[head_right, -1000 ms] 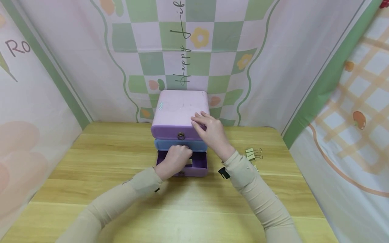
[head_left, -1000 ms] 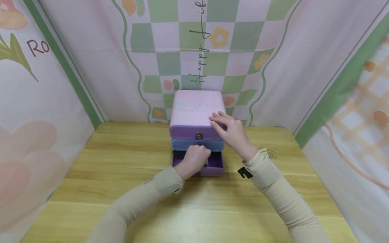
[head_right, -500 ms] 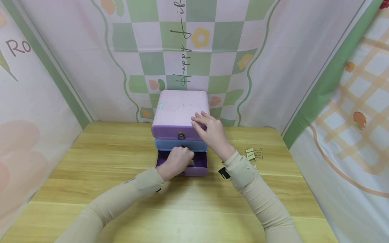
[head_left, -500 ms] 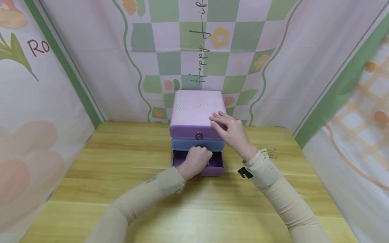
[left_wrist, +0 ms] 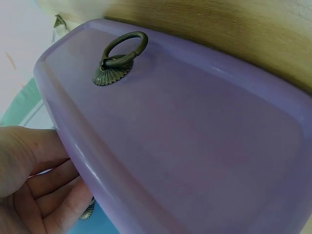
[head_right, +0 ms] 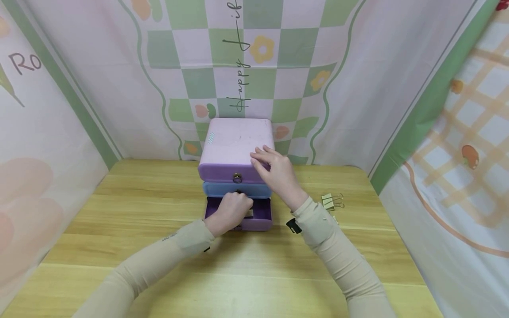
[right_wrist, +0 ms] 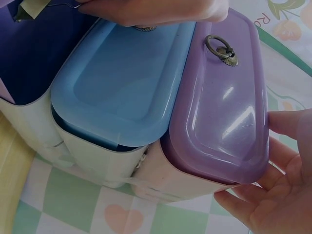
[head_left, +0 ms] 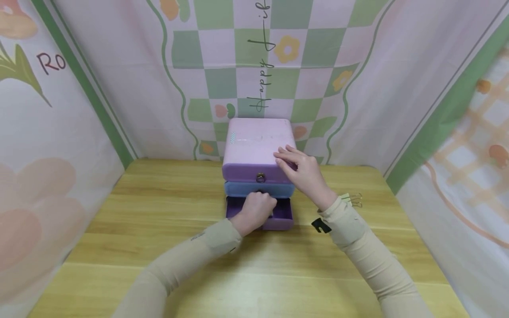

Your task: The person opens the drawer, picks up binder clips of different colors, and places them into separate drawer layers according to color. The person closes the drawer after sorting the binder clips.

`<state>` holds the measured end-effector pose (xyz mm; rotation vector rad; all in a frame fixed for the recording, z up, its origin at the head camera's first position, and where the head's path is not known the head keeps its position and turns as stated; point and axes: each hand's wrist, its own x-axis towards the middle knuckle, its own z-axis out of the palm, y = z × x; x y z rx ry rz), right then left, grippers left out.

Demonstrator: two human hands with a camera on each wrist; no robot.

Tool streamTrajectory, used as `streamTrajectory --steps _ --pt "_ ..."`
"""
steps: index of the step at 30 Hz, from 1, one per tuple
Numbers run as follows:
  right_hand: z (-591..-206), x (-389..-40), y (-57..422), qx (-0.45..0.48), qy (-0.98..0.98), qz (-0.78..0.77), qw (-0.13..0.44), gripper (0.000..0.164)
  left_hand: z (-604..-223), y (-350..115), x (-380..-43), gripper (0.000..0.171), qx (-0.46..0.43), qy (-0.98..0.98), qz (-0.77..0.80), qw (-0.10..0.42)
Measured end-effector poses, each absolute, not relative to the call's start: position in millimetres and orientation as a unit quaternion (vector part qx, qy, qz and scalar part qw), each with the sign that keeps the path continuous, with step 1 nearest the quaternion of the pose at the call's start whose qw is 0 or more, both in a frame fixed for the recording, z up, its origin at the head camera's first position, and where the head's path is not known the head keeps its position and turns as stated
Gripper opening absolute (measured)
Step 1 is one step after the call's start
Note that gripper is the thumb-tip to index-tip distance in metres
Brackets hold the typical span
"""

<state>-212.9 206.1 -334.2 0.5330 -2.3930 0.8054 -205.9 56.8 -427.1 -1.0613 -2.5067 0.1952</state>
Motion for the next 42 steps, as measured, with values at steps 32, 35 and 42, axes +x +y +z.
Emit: streamTrajectory --steps 32,35,42 --pt "-335 -215 205 0.194 -0.893 0.297 0.277 0.027 -392 18 -186 0.019 -0.377 -0.849 -0.094 0.359" --pt "-335 -215 205 0.196 -0.894 0.293 0.277 0.028 -388 10 -184 0.019 -0.372 -0.84 -0.111 0.379" --pt "-335 -215 204 0.198 -0.89 0.293 0.287 0.027 -375 -9 -185 0.016 -0.347 -0.826 -0.166 0.412"
